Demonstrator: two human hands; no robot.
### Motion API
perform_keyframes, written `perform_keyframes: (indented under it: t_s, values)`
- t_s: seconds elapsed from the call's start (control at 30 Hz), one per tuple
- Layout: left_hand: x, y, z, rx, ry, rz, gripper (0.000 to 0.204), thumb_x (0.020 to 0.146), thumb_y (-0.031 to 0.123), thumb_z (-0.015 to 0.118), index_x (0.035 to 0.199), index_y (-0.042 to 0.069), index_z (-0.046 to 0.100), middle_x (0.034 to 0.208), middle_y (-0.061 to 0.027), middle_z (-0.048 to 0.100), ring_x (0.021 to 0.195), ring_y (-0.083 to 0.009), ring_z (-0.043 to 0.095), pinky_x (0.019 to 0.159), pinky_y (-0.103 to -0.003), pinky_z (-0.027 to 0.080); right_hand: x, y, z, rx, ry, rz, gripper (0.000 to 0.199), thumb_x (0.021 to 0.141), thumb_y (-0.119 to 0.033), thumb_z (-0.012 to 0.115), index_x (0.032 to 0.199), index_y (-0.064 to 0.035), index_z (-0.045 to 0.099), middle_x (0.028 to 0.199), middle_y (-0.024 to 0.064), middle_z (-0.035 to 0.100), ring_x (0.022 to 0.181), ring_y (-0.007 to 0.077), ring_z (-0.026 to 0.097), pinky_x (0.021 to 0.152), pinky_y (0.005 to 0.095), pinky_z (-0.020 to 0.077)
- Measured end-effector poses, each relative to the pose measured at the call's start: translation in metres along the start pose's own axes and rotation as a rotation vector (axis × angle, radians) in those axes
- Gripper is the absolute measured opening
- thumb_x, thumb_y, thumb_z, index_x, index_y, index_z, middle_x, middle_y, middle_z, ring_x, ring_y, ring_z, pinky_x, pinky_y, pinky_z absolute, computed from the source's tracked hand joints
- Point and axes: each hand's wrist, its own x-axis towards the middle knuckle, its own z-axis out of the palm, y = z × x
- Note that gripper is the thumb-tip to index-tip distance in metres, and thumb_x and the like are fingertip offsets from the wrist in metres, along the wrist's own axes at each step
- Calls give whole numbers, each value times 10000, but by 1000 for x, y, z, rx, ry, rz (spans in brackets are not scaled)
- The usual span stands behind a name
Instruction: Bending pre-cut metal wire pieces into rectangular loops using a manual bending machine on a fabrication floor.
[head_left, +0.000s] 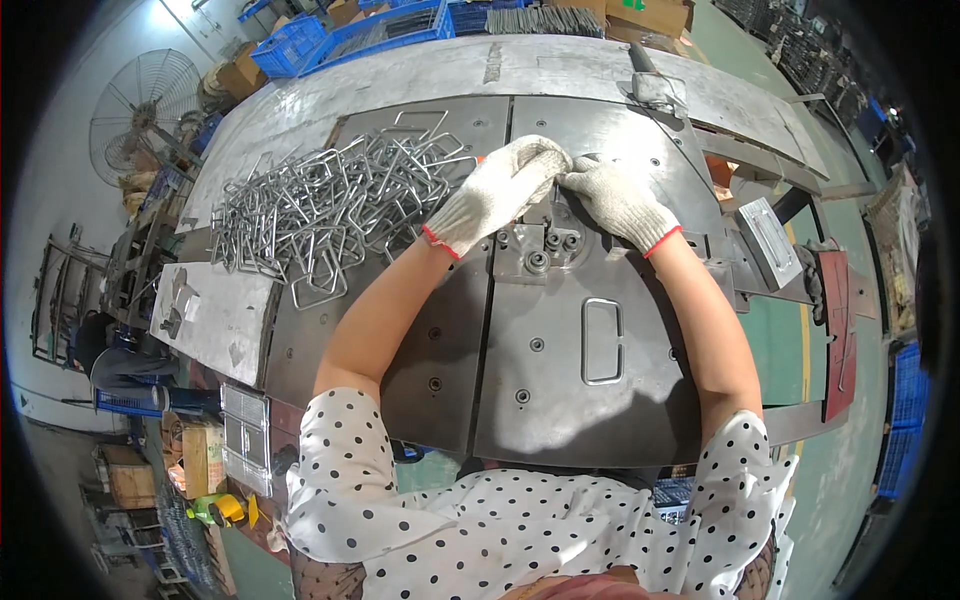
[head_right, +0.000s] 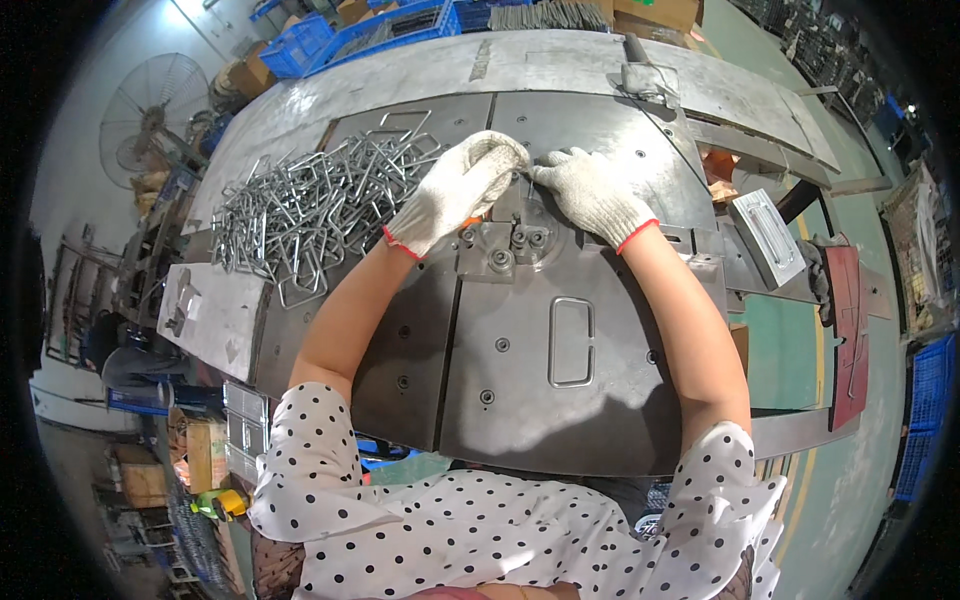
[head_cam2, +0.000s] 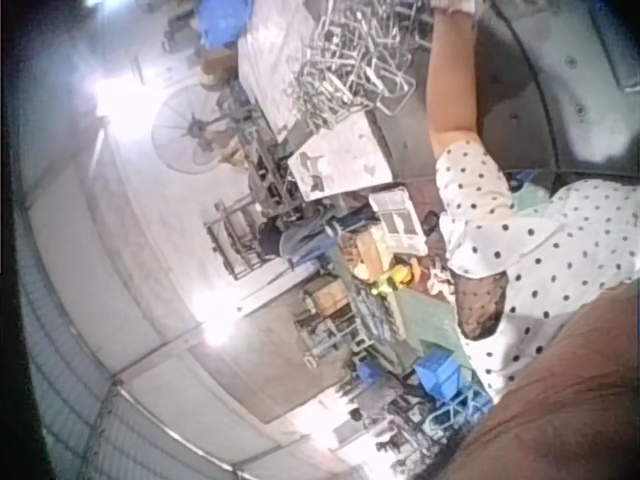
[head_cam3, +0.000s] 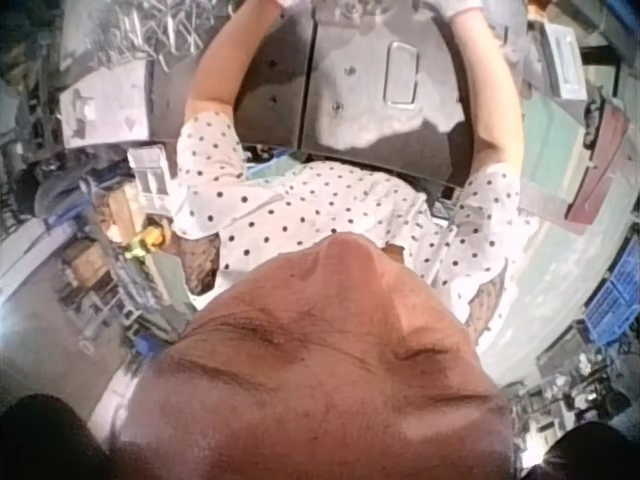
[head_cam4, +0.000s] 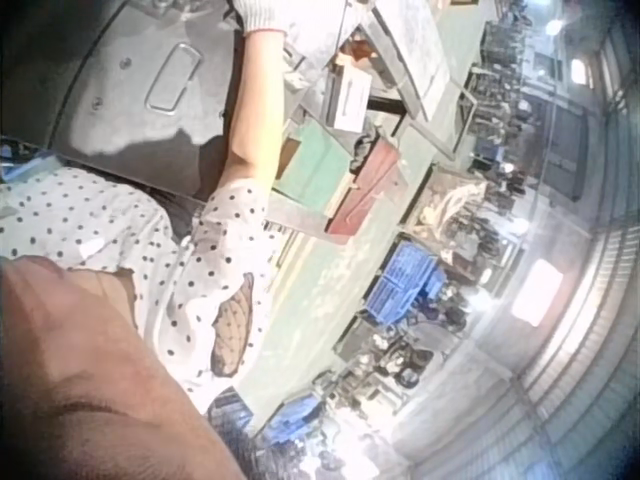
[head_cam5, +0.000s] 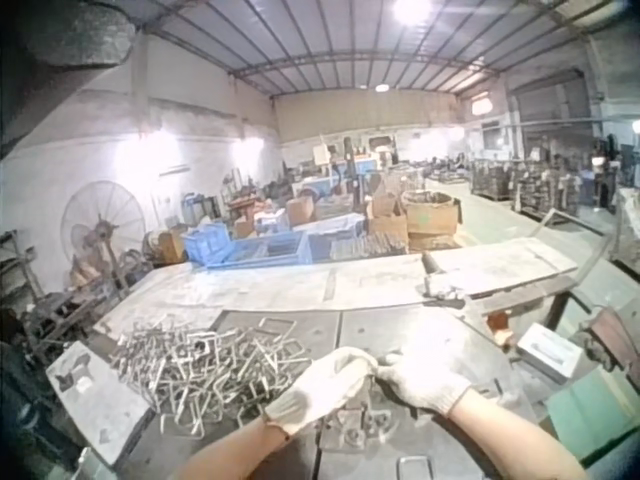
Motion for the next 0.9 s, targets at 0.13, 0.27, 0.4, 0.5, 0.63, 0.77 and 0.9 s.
perform_keyframes:
  t_s: [0.13, 0.27, 0.4, 0.5, 0.63, 0.77, 0.9]
  values:
    - [0, 0, 0, -4, -1, 31, 194, 1114, 229, 588, 1195, 72, 668, 911, 61, 634, 680, 8, 459, 540, -177, 345, -1, 0, 2, -34, -12, 11, 382, 965, -140, 574, 1318, -129, 720, 1215, 135, 687, 1136, 368, 656, 977, 496, 534]
    - [2, -3, -1, 25, 15, 12, 193, 1115, 227, 587, 1194, 71, 669, 935, 58, 644, 694, 8, 467, 546, -173, 354, 0, 2, 5, 0, 39, -36, 395, 974, -147, 563, 1340, -138, 712, 1243, 128, 682, 1136, 367, 653, 979, 490, 534]
    - [2, -3, -3, 49, -8, 12, 189, 1115, 221, 586, 1200, 76, 672, 965, 56, 656, 712, 6, 484, 558, -168, 365, 0, 4, 7, -22, 3, -9, 398, 979, -148, 557, 1346, -143, 711, 1258, 131, 682, 1157, 361, 646, 992, 488, 529]
    - [1, -3, -2, 67, 1, 10, 187, 1113, 219, 590, 1204, 79, 674, 969, 58, 655, 719, 7, 488, 566, -165, 369, 0, 4, 8, -17, -34, 30, 393, 987, -149, 552, 1347, -139, 710, 1270, 134, 680, 1175, 359, 638, 1009, 485, 521]
    - [1, -1, -2, 35, 2, 6, 185, 1108, 217, 602, 1202, 76, 677, 971, 58, 653, 724, 8, 486, 573, -166, 373, 0, 3, 8, -17, -7, 5, 390, 997, -157, 551, 1354, -143, 709, 1267, 134, 682, 1177, 363, 636, 1021, 483, 514]
    - [1, 0, -2, 83, -14, 11, 185, 1106, 218, 607, 1198, 75, 681, 971, 58, 652, 722, 7, 483, 574, -168, 375, 0, 4, 7, 25, 5, -5, 391, 1003, -163, 546, 1358, -147, 710, 1303, 126, 682, 1185, 358, 634, 1030, 475, 512]
    - [0, 1, 0, 99, -8, 34, 190, 1105, 218, 607, 1203, 75, 684, 965, 59, 652, 725, 6, 483, 575, -172, 376, 1, 5, 8, -25, -33, 7, 390, 1005, -163, 542, 1356, -149, 711, 1325, 116, 680, 1193, 353, 634, 1037, 468, 512]
